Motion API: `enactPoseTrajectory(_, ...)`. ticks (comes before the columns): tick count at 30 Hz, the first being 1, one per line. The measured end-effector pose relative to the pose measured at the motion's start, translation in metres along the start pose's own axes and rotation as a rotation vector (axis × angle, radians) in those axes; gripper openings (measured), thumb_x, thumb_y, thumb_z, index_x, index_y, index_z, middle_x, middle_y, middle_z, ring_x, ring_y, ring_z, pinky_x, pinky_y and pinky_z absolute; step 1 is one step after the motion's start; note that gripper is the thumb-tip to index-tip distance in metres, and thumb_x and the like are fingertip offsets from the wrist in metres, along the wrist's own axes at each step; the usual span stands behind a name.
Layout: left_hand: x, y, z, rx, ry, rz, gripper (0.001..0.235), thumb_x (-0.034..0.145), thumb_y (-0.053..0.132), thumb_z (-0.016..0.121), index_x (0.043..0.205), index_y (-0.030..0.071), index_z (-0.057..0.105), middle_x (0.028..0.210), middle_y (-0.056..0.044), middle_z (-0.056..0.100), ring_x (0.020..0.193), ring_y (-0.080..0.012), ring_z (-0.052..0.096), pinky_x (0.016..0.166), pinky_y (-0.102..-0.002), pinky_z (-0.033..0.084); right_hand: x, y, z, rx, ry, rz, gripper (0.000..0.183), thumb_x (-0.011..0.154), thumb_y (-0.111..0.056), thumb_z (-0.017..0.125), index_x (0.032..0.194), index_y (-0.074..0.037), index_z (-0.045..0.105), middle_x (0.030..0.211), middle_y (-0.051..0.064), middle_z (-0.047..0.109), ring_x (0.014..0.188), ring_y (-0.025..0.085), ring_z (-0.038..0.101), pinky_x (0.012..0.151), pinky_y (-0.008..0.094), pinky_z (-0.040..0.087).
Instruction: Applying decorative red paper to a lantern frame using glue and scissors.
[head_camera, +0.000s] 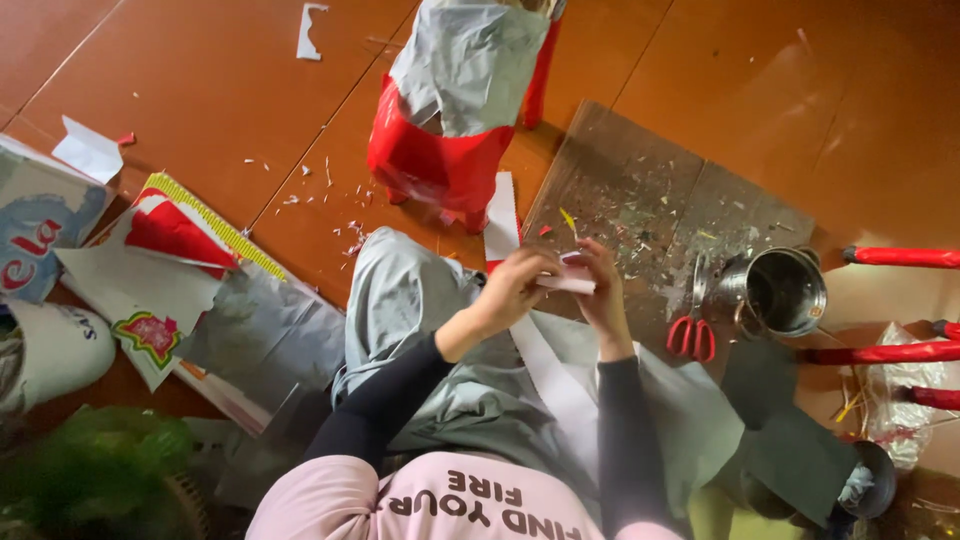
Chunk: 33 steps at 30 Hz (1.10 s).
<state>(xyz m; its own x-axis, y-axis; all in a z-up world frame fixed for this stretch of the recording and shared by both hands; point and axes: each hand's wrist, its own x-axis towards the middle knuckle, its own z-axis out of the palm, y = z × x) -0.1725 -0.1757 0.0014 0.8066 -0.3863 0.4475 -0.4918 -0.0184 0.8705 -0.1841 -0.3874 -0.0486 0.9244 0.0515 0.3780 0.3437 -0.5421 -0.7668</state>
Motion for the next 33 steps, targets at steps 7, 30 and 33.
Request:
enactPoseTrajectory(7, -0.026, 0.047, -0.105, 0.037, 0.330, -0.017, 0.027, 0.088, -0.016, 0.064, 0.110, 0.001, 0.063, 0.109, -0.011, 0.066, 0.100, -0.0242, 0.067, 0.090, -0.031, 0.053, 0.027, -0.007, 0.014, 0.582, -0.089, 0.258, 0.022, 0.092, 0.006, 0.070, 0.111, -0.005, 0.072, 0.131, 0.006, 0.067, 0.115, 0.015, 0.067, 0.098, 0.032, 0.055)
enactPoseTrajectory(30, 0.061, 0.012, -0.235, 0.204, 0.901, 0.023, 0.034, 0.113, 0.023, 0.061, 0.086, 0.004, 0.053, 0.073, 0.006, 0.041, 0.068, -0.0038, 0.032, 0.059, -0.026, 0.027, 0.117, -0.137, 0.060, 0.831, 0.317, 0.093, 0.012, 0.114, -0.009, 0.060, 0.118, 0.000, 0.067, 0.110, 0.001, 0.070, 0.097, 0.007, 0.061, 0.088, 0.023, 0.049)
enactPoseTrajectory(33, 0.080, 0.000, -0.245, 0.297, 0.895, 0.022, 0.044, 0.112, 0.027, 0.061, 0.077, 0.004, 0.048, 0.067, 0.004, 0.036, 0.063, -0.0063, 0.029, 0.056, -0.029, 0.026, 0.127, -0.161, 0.062, 0.966, 0.308, 0.162, 0.018, 0.112, -0.020, 0.054, 0.103, -0.007, 0.062, 0.098, -0.001, 0.068, 0.085, 0.007, 0.061, 0.077, 0.024, 0.051)
